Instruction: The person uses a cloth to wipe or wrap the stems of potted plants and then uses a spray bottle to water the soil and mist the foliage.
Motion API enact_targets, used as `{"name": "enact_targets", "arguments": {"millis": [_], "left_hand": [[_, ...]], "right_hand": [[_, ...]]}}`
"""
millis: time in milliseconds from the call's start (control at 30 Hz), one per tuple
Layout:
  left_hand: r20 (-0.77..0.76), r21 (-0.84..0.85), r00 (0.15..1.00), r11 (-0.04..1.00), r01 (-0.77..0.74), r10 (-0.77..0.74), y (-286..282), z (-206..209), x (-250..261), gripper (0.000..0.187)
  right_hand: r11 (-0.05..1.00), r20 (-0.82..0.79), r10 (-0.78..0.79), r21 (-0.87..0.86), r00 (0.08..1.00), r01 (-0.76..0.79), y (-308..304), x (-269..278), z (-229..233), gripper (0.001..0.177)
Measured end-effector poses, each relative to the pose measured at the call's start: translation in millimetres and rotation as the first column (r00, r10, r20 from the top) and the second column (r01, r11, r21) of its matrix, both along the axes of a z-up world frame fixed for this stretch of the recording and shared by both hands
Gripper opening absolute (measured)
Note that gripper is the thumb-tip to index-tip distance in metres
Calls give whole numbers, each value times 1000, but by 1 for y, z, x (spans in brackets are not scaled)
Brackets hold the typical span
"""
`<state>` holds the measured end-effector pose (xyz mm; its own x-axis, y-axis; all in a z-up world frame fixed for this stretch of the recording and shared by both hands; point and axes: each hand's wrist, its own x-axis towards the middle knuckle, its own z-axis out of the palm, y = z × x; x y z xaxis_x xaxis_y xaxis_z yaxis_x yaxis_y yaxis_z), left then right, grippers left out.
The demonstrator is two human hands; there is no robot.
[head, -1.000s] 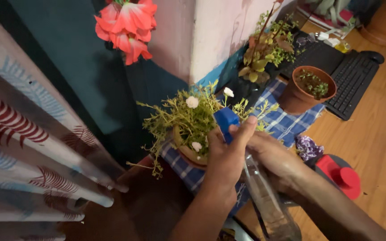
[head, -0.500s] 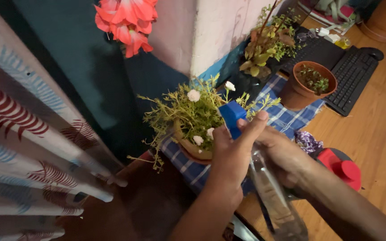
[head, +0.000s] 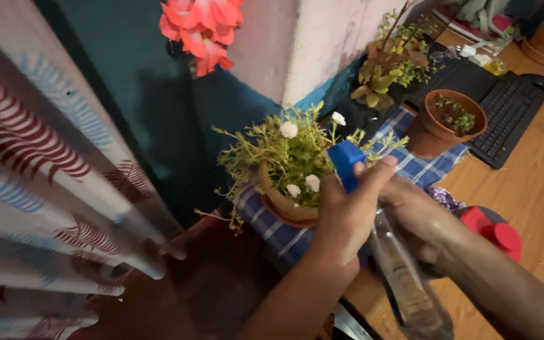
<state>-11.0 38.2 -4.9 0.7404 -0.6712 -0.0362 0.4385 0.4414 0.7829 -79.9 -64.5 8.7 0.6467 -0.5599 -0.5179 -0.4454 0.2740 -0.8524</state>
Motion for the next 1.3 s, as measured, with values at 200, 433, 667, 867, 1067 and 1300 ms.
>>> {"name": "enact_targets", "arguments": {"millis": [200,433,667,867,1067,1300], "left_hand": [[79,123,997,992,-4,-6,-4,-12,4,46],[-61,113,983,977,181,-175,15,-6,10,43],[-54,126,992,984,124,-118,15,-12,3,51],[-64,160,986,974,162,-153,24,-12,4,50],[-70,178,972,956,232,-223,47,-5,9,48],[-7,130,998,990,57,-57,34,-26,7,44]], "right_hand": [[991,211,-80,126,974,54,13,4,-7,33],[997,15,-72,39,997,72,22,3,-2,34],[993,223,-44,115,974,18,23,-2,-18,34],[998,187,-57,42,981,50,35,-4,-20,33],[999,47,2,-40,999,-1,33,-6,-21,41],[994,91,-96,53,991,91,41,2,-34,38]]}}
